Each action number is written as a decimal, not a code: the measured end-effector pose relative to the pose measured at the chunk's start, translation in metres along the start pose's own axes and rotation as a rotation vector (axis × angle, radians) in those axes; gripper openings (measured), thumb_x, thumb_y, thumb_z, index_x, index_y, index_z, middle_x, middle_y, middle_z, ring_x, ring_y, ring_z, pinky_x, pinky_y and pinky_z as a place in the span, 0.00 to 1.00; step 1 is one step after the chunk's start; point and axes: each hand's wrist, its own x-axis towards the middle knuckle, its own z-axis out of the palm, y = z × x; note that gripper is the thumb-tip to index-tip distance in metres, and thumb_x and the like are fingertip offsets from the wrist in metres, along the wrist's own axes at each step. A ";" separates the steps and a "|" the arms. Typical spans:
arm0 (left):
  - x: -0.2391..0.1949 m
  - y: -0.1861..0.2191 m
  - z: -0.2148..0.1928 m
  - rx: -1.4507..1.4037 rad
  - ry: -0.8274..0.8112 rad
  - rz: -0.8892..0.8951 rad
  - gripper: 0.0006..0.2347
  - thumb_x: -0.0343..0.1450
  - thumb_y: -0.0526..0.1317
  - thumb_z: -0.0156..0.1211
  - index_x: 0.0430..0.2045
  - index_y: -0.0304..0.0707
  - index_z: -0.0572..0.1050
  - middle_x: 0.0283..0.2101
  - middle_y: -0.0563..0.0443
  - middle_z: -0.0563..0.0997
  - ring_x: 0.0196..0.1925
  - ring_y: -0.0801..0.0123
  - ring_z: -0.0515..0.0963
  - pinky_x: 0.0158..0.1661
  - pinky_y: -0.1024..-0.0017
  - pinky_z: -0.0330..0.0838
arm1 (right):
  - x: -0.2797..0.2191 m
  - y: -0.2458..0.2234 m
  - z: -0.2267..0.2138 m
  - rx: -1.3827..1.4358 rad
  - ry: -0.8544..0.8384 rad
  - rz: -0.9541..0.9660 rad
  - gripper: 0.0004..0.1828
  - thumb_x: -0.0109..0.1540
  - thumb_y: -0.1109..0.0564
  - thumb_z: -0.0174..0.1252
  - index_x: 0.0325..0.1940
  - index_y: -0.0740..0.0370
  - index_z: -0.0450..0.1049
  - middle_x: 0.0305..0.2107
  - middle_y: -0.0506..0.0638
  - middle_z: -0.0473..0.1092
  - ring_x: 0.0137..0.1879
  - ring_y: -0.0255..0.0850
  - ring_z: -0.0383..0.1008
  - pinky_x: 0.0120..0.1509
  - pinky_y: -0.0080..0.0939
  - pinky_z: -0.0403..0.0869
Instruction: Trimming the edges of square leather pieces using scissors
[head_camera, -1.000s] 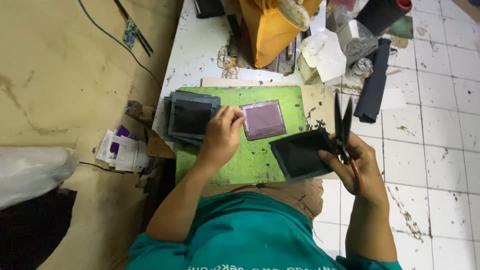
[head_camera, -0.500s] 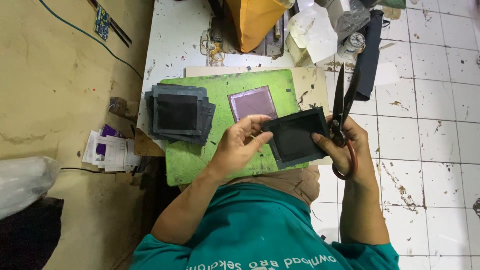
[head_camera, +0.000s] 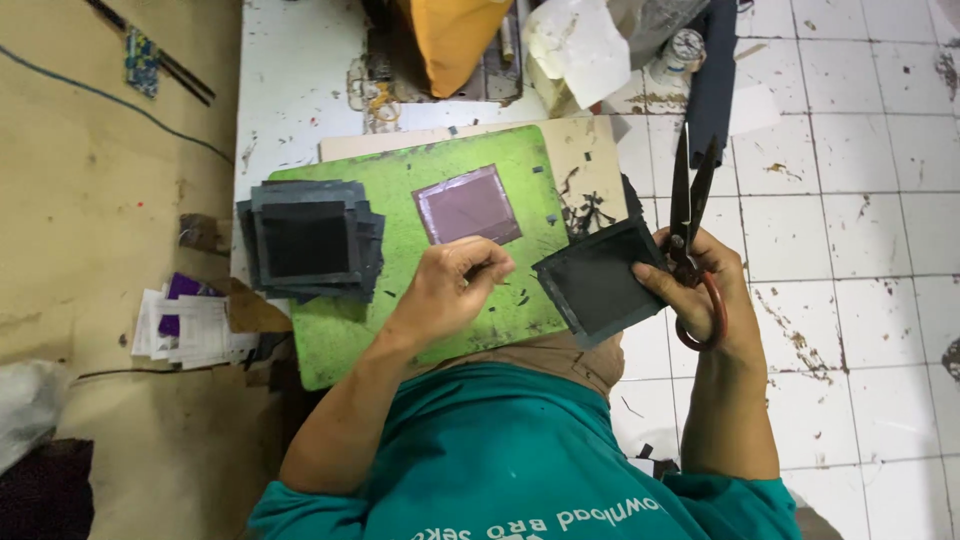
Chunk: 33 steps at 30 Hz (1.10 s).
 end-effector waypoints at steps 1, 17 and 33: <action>0.002 -0.005 0.000 -0.003 -0.009 0.003 0.03 0.71 0.32 0.65 0.27 0.40 0.80 0.22 0.49 0.81 0.25 0.62 0.81 0.28 0.69 0.74 | -0.001 0.004 -0.006 0.000 0.009 0.002 0.17 0.56 0.65 0.73 0.46 0.68 0.76 0.24 0.50 0.68 0.30 0.32 0.72 0.29 0.30 0.72; 0.050 0.033 0.042 -0.373 -0.163 -0.189 0.07 0.67 0.35 0.71 0.36 0.37 0.82 0.35 0.48 0.86 0.38 0.72 0.84 0.38 0.71 0.78 | -0.001 -0.048 0.027 0.075 -0.356 -0.020 0.16 0.54 0.67 0.74 0.43 0.65 0.79 0.25 0.49 0.73 0.35 0.34 0.71 0.36 0.35 0.73; -0.054 -0.036 0.007 -0.692 0.361 -0.526 0.13 0.75 0.36 0.61 0.52 0.26 0.77 0.45 0.40 0.85 0.43 0.64 0.87 0.41 0.65 0.86 | 0.007 0.015 0.085 0.120 -0.166 0.053 0.17 0.62 0.64 0.68 0.49 0.66 0.67 0.24 0.50 0.65 0.32 0.34 0.67 0.37 0.31 0.65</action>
